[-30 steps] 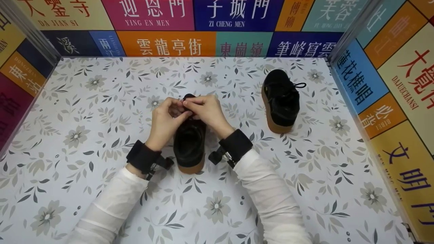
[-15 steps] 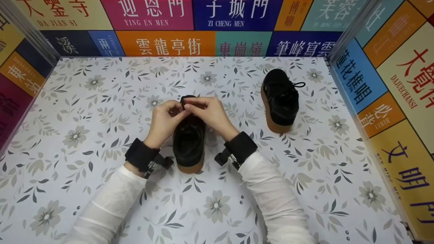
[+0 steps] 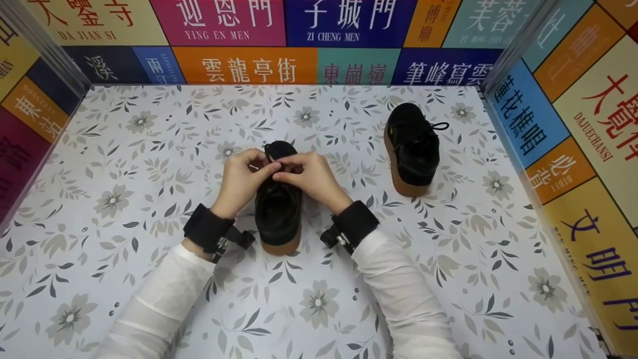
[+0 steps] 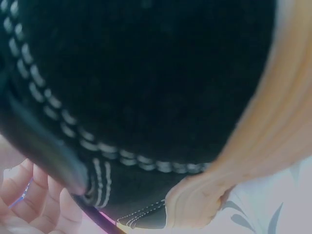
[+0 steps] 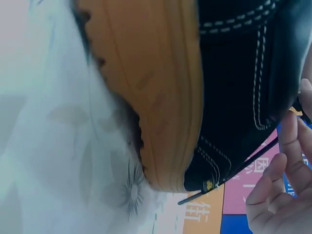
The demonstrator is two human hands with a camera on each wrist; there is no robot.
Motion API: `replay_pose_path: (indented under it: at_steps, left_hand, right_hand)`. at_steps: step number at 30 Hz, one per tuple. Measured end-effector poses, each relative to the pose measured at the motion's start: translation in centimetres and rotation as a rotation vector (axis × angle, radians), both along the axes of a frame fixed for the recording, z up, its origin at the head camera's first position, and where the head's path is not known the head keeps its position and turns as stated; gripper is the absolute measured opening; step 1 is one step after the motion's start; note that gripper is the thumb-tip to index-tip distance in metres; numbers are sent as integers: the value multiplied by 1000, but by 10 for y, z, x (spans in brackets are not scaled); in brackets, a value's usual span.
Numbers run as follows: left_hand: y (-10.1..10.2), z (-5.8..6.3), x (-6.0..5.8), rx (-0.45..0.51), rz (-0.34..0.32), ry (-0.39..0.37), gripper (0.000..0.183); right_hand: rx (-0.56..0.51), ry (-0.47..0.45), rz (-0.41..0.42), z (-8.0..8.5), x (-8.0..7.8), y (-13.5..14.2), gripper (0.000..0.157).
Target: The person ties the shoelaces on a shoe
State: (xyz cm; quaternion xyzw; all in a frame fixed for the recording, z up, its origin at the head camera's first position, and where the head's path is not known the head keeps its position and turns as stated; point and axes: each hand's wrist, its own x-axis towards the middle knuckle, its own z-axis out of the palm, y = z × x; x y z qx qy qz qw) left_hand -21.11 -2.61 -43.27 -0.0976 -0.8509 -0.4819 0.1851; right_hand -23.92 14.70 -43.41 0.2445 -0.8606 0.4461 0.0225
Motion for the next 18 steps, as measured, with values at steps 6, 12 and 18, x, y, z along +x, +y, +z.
replay_pose_path:
  at_steps: [6, 12, 18]
  left_hand:
    - [1, 0, 0, 27, 3, -13, 23]
    - [0, -3, 1, 146, -8, -70, 19]
    - [-2, 0, 3, 348, -4, -149, 17]
  right_hand:
    - [-59, -36, -31, -2, 0, -4, 24]
    - [-105, -118, -66, -4, 1, -5, 20]
    - [-197, -214, -64, -6, 2, -4, 21]
